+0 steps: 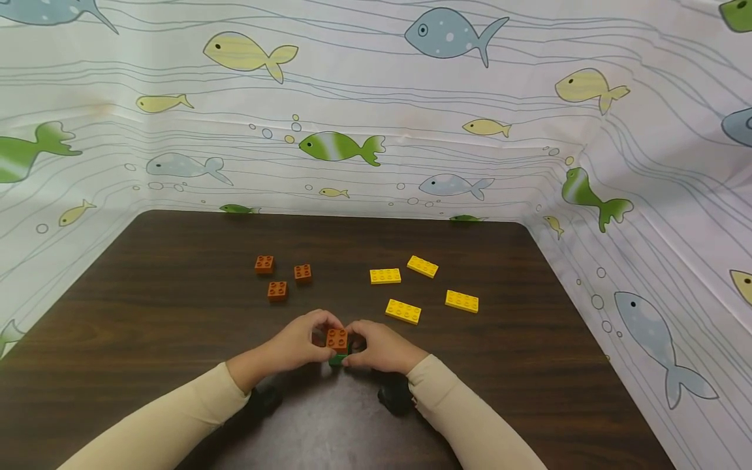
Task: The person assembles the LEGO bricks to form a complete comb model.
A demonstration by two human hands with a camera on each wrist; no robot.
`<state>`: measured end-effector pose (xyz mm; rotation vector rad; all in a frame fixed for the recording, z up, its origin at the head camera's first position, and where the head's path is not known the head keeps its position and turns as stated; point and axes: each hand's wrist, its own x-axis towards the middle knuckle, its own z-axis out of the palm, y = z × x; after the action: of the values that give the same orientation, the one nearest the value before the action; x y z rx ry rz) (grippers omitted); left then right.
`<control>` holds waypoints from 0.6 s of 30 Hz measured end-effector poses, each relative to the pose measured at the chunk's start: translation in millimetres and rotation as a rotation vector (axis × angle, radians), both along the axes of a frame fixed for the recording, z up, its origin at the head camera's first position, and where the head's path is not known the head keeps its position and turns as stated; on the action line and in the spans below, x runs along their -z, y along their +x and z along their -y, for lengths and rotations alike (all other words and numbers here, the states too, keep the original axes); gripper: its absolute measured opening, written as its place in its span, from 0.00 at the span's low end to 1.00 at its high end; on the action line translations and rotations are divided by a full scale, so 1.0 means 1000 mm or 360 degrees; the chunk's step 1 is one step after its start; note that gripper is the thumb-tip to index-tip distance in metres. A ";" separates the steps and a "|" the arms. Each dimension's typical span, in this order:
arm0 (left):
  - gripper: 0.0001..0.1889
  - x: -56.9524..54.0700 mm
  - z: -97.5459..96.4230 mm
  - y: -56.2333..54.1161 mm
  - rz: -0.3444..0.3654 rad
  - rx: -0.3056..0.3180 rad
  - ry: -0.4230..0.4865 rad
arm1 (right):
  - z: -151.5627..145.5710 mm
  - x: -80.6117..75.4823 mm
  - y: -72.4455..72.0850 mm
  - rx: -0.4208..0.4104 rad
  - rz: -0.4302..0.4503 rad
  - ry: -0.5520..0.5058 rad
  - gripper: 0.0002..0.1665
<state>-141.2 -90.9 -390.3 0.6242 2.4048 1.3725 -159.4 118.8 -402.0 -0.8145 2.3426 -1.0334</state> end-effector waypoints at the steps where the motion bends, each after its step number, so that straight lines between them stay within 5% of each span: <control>1: 0.16 0.000 0.000 0.000 -0.0001 0.0005 -0.0006 | 0.000 0.000 0.000 -0.0003 -0.0005 0.0000 0.22; 10: 0.16 -0.001 0.000 -0.002 -0.0048 0.0068 -0.0051 | -0.001 0.003 -0.001 -0.0026 -0.0024 -0.0022 0.21; 18: 0.15 -0.002 -0.001 -0.001 0.0019 0.0045 -0.0050 | -0.003 0.003 0.004 0.0016 -0.0060 -0.0036 0.24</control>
<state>-142.5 -90.3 -388.2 0.6376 2.3945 1.3207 -155.0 121.6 -405.1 -0.8387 2.3727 -1.0590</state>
